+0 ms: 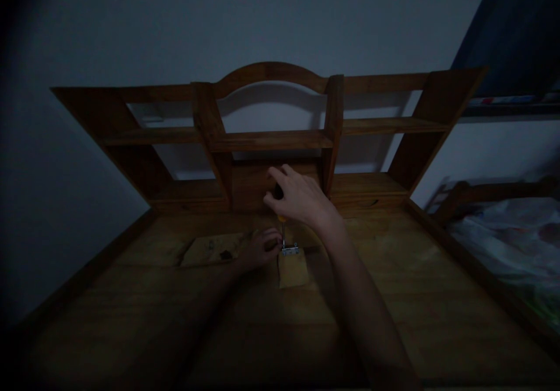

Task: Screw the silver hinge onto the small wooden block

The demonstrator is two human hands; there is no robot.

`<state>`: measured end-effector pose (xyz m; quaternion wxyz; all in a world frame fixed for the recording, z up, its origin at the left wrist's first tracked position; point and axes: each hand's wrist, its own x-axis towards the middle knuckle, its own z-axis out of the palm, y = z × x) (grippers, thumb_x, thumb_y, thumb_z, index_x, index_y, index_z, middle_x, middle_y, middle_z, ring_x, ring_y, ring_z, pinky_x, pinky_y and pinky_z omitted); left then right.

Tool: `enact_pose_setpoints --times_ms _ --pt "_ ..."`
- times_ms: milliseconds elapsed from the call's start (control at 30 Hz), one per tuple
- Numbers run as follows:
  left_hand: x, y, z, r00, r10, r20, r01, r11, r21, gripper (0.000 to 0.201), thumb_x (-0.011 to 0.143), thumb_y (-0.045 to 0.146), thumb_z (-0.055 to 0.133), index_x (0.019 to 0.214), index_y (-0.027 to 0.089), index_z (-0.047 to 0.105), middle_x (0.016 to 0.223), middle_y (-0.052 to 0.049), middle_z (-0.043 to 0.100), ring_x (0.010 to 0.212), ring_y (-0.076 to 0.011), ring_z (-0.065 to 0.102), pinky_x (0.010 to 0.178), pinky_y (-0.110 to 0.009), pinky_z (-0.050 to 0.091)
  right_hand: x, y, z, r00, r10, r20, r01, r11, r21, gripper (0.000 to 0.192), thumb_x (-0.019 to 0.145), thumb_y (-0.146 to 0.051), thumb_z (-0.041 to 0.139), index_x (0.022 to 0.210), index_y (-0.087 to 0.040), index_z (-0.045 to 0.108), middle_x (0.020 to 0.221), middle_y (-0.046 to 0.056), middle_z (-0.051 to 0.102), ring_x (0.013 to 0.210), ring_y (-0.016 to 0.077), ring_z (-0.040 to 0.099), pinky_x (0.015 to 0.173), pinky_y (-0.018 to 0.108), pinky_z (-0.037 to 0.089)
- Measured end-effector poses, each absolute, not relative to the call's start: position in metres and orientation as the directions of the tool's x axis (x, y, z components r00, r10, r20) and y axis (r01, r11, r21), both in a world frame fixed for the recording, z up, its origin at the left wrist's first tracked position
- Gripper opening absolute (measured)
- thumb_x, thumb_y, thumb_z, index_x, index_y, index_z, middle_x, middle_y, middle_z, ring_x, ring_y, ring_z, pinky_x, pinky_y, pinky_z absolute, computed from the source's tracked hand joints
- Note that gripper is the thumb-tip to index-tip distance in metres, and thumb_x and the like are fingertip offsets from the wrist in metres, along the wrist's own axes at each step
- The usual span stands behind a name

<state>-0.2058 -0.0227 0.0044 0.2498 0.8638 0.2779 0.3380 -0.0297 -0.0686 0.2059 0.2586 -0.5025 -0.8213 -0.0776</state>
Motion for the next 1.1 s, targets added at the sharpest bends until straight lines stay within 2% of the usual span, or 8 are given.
enact_pose_setpoints --times_ms 100,200,333,500,700,800,900,1100 --pt "-0.2059 -0.023 0.0043 0.619 0.648 0.443 0.311 -0.721 0.619 0.008 0.088 0.016 0.055 0.088 0.019 0.063 0.093 -0.004 0.064 0.089 -0.017 0.061 0.083 -0.029 0.047 -0.0292 -0.0659 0.2047 -0.352 0.797 0.491 0.882 0.458 -0.111 0.032 0.096 -0.042 0.049 0.121 -0.022 0.056 0.114 0.01 0.066 0.101 0.0267 0.063 0.084 0.037 0.045" --pt "-0.2061 -0.0241 0.0058 0.625 0.644 0.441 0.31 -0.723 0.618 0.008 0.088 0.016 0.055 0.09 0.019 0.063 0.094 -0.004 0.064 0.09 -0.0173 0.061 0.084 -0.03 0.047 -0.0295 -0.0663 0.2055 -0.354 0.795 0.493 0.888 0.451 -0.089 0.031 0.094 -0.033 0.049 0.122 -0.022 0.055 0.116 0.01 0.064 0.1 0.0258 0.063 0.083 0.036 0.045" --pt "-0.2058 -0.0243 0.0073 0.625 0.634 0.456 0.276 -0.725 0.631 0.011 0.089 0.015 0.055 0.092 0.019 0.064 0.096 -0.005 0.063 0.091 -0.017 0.06 0.084 -0.029 0.048 -0.0298 -0.0708 0.2081 -0.362 0.783 0.506 0.867 0.482 -0.124 0.036 0.089 -0.028 0.053 0.124 -0.023 0.053 0.12 0.008 0.061 0.1 0.0256 0.063 0.084 0.036 0.046" --pt "-0.2062 -0.0229 0.0055 0.628 0.63 0.457 0.27 -0.727 0.631 0.01 0.089 0.015 0.055 0.092 0.019 0.064 0.096 -0.004 0.064 0.09 -0.0167 0.06 0.084 -0.03 0.048 -0.0284 -0.0693 0.2068 -0.339 0.791 0.509 0.877 0.462 -0.133 0.032 0.094 -0.036 0.05 0.123 -0.022 0.054 0.117 0.009 0.064 0.101 0.0263 0.063 0.086 0.037 0.045" --pt "-0.2063 -0.0238 0.0052 0.624 0.625 0.468 0.261 -0.732 0.629 0.008 0.09 0.017 0.054 0.091 0.019 0.062 0.096 -0.005 0.063 0.092 -0.017 0.061 0.084 -0.03 0.049 -0.0297 -0.0705 0.2063 -0.375 0.779 0.502 0.839 0.516 -0.174 0.043 0.087 -0.026 0.052 0.13 -0.024 0.05 0.124 0.009 0.058 0.099 0.025 0.062 0.085 0.036 0.046" --pt "-0.2057 -0.0242 0.0058 0.624 0.633 0.459 0.27 -0.725 0.633 0.009 0.089 0.017 0.055 0.09 0.02 0.063 0.096 -0.005 0.063 0.092 -0.0176 0.061 0.084 -0.031 0.049 -0.0296 -0.072 0.2069 -0.362 0.793 0.491 0.837 0.508 -0.202 0.043 0.089 -0.032 0.053 0.131 -0.025 0.049 0.123 0.009 0.058 0.098 0.0253 0.062 0.084 0.037 0.047" --pt "-0.2055 -0.0236 0.0047 0.621 0.644 0.447 0.293 -0.72 0.629 0.008 0.089 0.019 0.056 0.089 0.019 0.064 0.096 -0.005 0.063 0.092 -0.0176 0.06 0.084 -0.031 0.049 -0.0283 -0.0707 0.2064 -0.343 0.799 0.494 0.858 0.48 -0.181 0.039 0.093 -0.04 0.051 0.129 -0.024 0.051 0.12 0.01 0.06 0.1 0.0269 0.062 0.086 0.038 0.046" --pt "-0.2068 -0.0233 0.0047 0.642 0.625 0.445 0.276 -0.729 0.626 0.008 0.089 0.017 0.056 0.088 0.019 0.064 0.097 -0.005 0.062 0.092 -0.017 0.06 0.084 -0.03 0.048 -0.0276 -0.0713 0.2057 -0.365 0.793 0.488 0.852 0.496 -0.168 0.039 0.088 -0.028 0.053 0.127 -0.025 0.051 0.121 0.008 0.058 0.099 0.0252 0.062 0.085 0.037 0.046"
